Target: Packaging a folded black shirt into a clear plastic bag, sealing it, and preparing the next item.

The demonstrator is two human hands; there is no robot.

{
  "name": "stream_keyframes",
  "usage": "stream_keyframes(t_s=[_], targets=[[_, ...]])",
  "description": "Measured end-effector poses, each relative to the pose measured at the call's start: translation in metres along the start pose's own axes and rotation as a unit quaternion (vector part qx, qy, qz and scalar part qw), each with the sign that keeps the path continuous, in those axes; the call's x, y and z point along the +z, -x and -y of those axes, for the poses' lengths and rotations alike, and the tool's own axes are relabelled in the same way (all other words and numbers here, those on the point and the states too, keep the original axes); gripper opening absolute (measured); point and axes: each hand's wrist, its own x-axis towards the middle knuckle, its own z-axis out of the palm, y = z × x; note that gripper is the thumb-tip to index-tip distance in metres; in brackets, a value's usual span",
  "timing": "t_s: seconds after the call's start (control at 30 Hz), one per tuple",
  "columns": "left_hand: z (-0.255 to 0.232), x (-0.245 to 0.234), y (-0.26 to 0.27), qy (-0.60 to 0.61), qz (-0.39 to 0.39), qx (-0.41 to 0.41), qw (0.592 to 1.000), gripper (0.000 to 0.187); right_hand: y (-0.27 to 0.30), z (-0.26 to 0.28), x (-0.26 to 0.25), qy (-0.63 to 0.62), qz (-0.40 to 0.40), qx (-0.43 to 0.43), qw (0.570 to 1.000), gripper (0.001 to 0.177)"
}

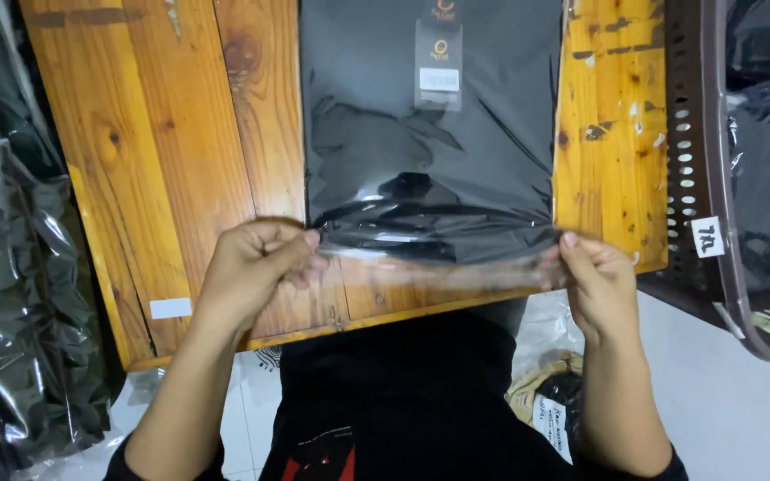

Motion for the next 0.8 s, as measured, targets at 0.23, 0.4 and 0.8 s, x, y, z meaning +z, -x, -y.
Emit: stream_keyframes(t_s=[0.23,0.4,0.8], targets=[[0.031,-0.010,0.022,-0.122,-0.046,0.004,0.991,0.019,0.025,0.007,0.001,0.196,-0.001,-0.030,0.980,0.034],[0.003,-0.009,0.053,-0.454,-0.093,-0.025,0.886,0.030,0.040,0.044,0.003,0.453,0.016,-0.027,0.891,0.020],[0.043,0.054,-0.002,-0.654,-0.058,0.400,0.639,0.071,0.018,0.006,0.089,0.622,0.055,-0.353,0.696,0.066]])
